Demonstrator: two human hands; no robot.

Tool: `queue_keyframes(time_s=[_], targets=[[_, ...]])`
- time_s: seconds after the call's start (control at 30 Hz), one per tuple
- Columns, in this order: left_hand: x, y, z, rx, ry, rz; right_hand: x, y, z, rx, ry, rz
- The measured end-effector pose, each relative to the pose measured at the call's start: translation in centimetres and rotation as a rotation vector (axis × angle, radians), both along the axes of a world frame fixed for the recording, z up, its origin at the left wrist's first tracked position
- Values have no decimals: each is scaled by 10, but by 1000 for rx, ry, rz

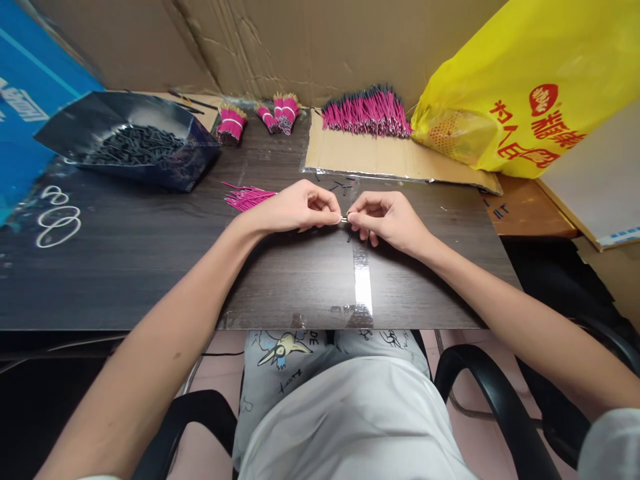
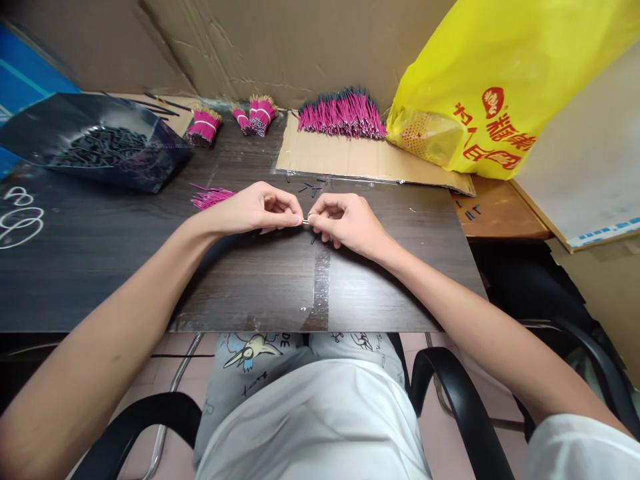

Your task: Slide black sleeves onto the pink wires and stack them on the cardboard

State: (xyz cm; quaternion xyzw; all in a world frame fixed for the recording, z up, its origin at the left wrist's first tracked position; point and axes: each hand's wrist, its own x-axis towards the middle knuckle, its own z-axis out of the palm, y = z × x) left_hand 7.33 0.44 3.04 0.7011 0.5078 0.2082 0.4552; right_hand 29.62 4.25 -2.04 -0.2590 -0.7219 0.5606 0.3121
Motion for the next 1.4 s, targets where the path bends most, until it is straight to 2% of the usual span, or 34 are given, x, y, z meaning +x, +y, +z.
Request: queue_keyframes(time_s=[0.5,0.7,0.83,1.03,1.13,1.4], targets=[[1,0,-3,11,-92,-9,-1,3,1,-145,112,102],[-1,0,-6,-10,-143,-34,0,3,-1,-81,85,144],[0,1,-10,-46,-198,-37,0,2,-1,-33,111,143],[1,2,-13,-96,-330,20,0,5,6,-155,158,147],[-2,4,-15,-88,-366,55,3,7,8,-163,161,135],[-4,6,-12,-35,-293,100,4,10,7,-126,130,57]])
